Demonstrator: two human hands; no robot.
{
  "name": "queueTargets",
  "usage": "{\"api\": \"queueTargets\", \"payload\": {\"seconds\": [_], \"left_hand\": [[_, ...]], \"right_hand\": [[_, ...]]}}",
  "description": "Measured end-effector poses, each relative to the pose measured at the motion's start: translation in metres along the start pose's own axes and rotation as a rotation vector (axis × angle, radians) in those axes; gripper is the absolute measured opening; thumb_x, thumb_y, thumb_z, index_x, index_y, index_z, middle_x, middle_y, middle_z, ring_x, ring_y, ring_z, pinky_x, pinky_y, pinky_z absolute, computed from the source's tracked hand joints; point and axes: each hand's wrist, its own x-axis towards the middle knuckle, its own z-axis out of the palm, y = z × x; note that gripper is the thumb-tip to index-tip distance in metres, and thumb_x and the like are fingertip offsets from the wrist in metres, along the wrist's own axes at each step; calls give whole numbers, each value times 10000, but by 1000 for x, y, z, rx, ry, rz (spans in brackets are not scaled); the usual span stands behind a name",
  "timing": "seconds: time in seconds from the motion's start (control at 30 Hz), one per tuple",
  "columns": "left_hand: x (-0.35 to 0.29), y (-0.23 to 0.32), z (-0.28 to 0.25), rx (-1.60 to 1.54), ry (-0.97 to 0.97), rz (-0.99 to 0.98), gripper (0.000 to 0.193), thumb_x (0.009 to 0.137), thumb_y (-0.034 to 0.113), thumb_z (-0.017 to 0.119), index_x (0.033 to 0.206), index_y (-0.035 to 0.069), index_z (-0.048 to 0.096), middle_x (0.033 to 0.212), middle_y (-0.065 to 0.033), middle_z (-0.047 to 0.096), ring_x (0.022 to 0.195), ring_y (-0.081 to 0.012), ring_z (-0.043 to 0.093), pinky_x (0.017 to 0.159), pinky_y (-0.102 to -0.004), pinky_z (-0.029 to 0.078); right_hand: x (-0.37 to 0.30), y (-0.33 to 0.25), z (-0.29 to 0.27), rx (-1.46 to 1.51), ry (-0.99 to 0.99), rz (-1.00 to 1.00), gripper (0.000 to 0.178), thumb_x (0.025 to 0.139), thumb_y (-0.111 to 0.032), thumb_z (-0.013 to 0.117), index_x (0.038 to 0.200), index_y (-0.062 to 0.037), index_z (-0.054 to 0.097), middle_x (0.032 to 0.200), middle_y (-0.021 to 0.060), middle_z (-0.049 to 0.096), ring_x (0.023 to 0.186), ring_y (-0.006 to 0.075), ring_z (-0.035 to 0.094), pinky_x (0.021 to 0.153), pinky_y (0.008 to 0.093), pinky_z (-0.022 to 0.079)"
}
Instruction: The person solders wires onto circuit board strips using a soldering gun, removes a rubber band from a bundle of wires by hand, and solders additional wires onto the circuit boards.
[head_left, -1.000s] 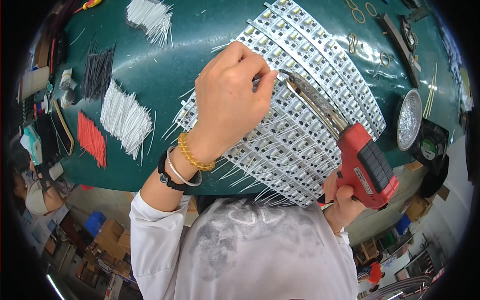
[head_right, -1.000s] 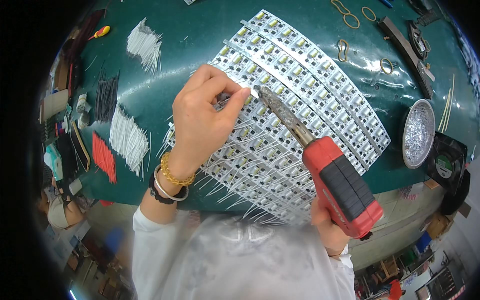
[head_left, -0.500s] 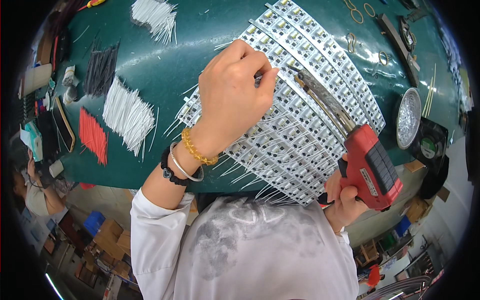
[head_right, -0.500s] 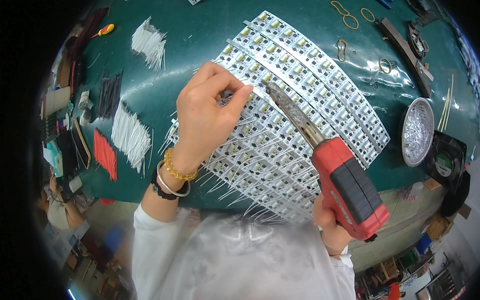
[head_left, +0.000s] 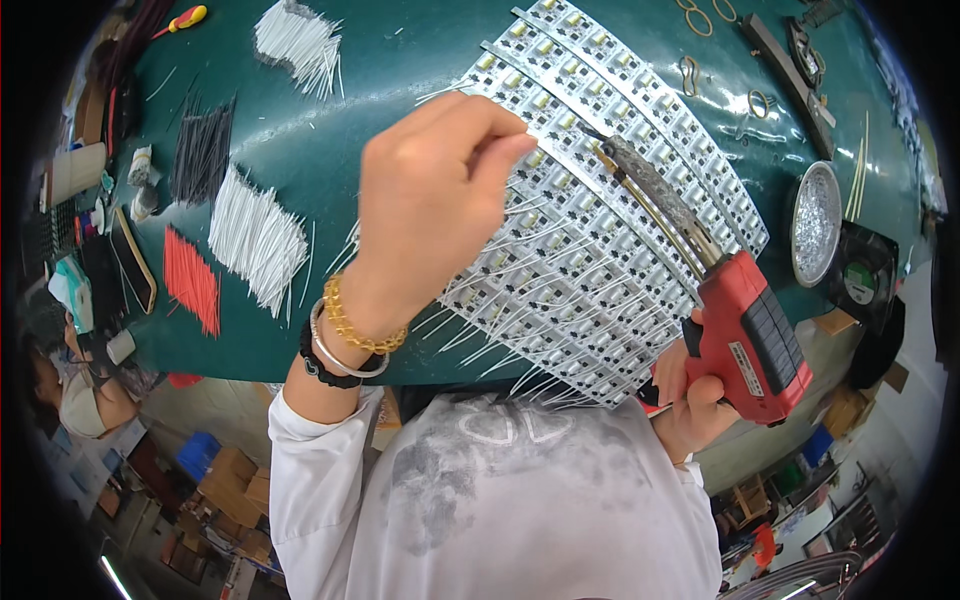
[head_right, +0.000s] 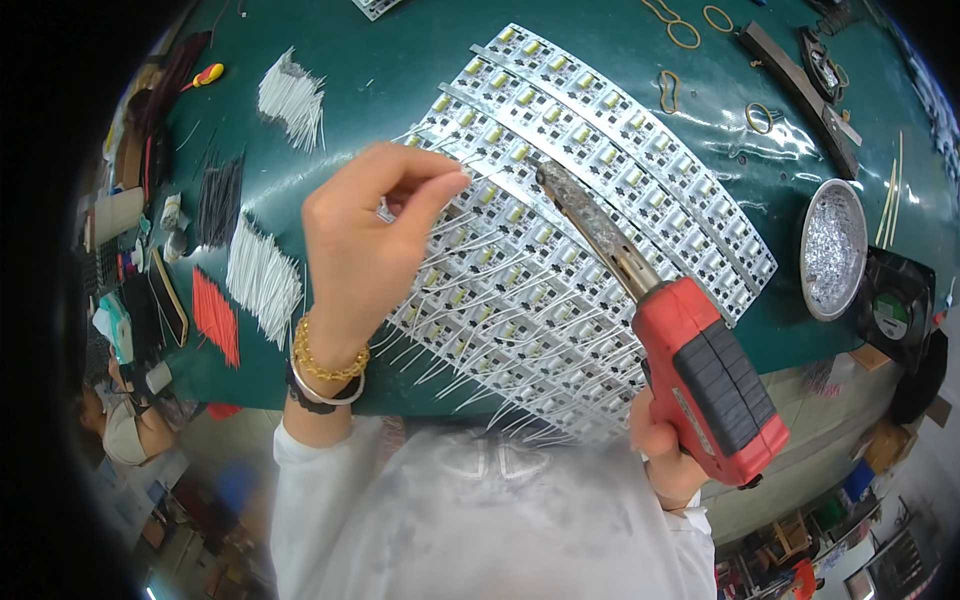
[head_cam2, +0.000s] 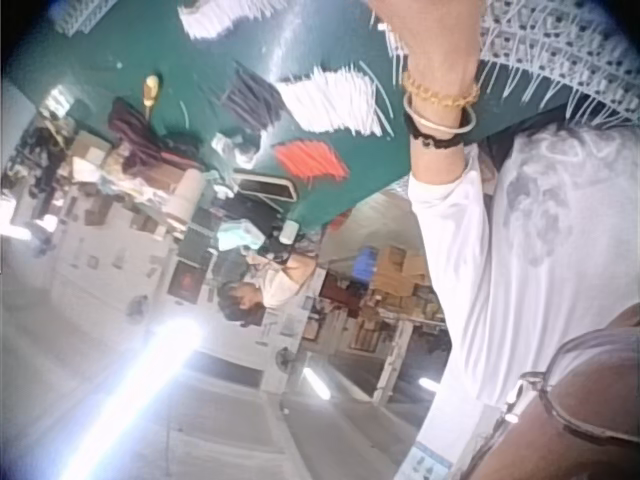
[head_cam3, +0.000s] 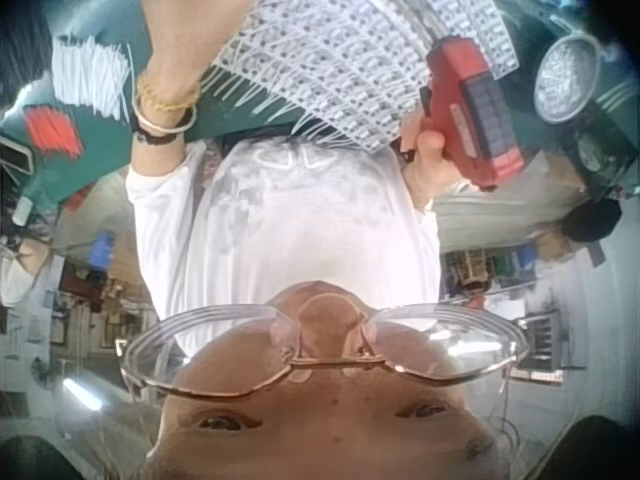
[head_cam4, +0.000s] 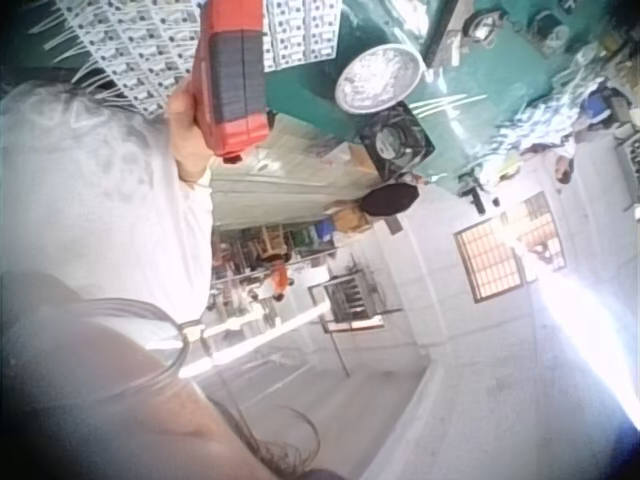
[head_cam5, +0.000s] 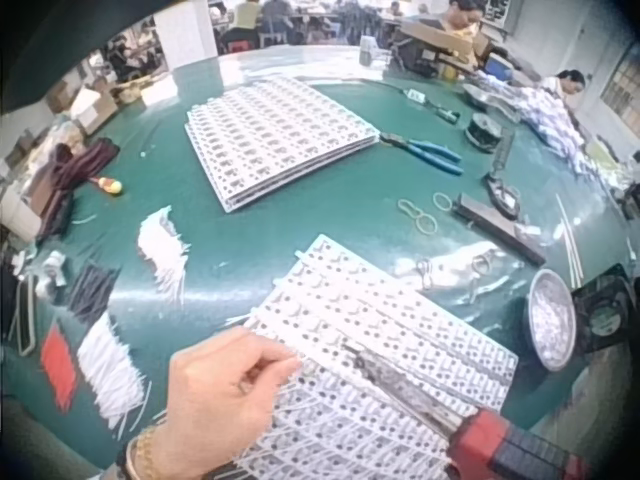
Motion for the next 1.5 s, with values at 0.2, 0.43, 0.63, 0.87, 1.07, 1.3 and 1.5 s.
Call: {"api": "queueTargets", "payload": {"seconds": [0.2, 0.43, 0.63, 0.87, 1.07, 1.3, 1.5], "left_hand": [[-1, -9, 19, 29, -68, 9, 80, 771, 68, 696, 766, 10, 640, 656, -49, 570, 556, -117, 511, 514, -254, 396], [2, -10, 21, 31, -77, -23, 99, 758, 69, 690, 734, 1, 622, 624, -40, 535, 522, -117, 439, 493, -255, 352], [4, -11, 18, -6, -110, -68, 117, 756, 75, 695, 721, -4, 617, 602, -29, 518, 514, -97, 404, 478, -244, 316], [6, -10, 19, 10, -112, -78, 120, 733, 107, 668, 663, 46, 592, 606, -43, 541, 546, -232, 530, 513, -340, 415], [4, -12, 17, -15, -99, -70, 120, 765, 88, 689, 728, -5, 623, 608, -36, 531, 510, -104, 421, 482, -249, 335], [5, -10, 17, -8, -116, -80, 131, 757, 108, 691, 723, -3, 630, 613, -45, 539, 507, -119, 443, 487, -264, 350], [5, -12, 19, -9, -94, -60, 128, 754, 109, 689, 713, 4, 628, 614, -53, 552, 498, -136, 468, 485, -278, 368]], "right_hand": [[0, 2, 2, -4, -5, 44, 787, 821, -545, 609, 1156, 147, 440, 470, -3, 433, 349, 81, 390, 379, 222, 305], [-2, 5, 0, -12, 14, 108, 738, 801, -550, 631, 1102, 105, 476, 469, 5, 443, 368, 93, 397, 392, 232, 302], [-2, 4, 1, 14, 8, 119, 683, 792, -524, 657, 1065, 81, 498, 479, 14, 462, 382, 99, 409, 386, 240, 302], [-19, 23, -27, -328, -57, 53, 333, 795, -147, 707, 1078, 7, 623, 806, 49, 587, 648, 168, 556, 602, 292, 442], [-18, 19, -25, -305, -33, 38, 299, 768, -111, 713, 1021, 15, 614, 842, 76, 587, 663, 176, 555, 612, 286, 441], [-6, 7, 0, -99, 74, -24, 728, 797, -449, 695, 1134, 155, 465, 498, 22, 456, 370, 93, 409, 383, 234, 309], [-7, 5, 1, -42, 79, -24, 713, 805, -441, 691, 1144, 144, 468, 496, 16, 448, 373, 91, 405, 386, 226, 301]]}}
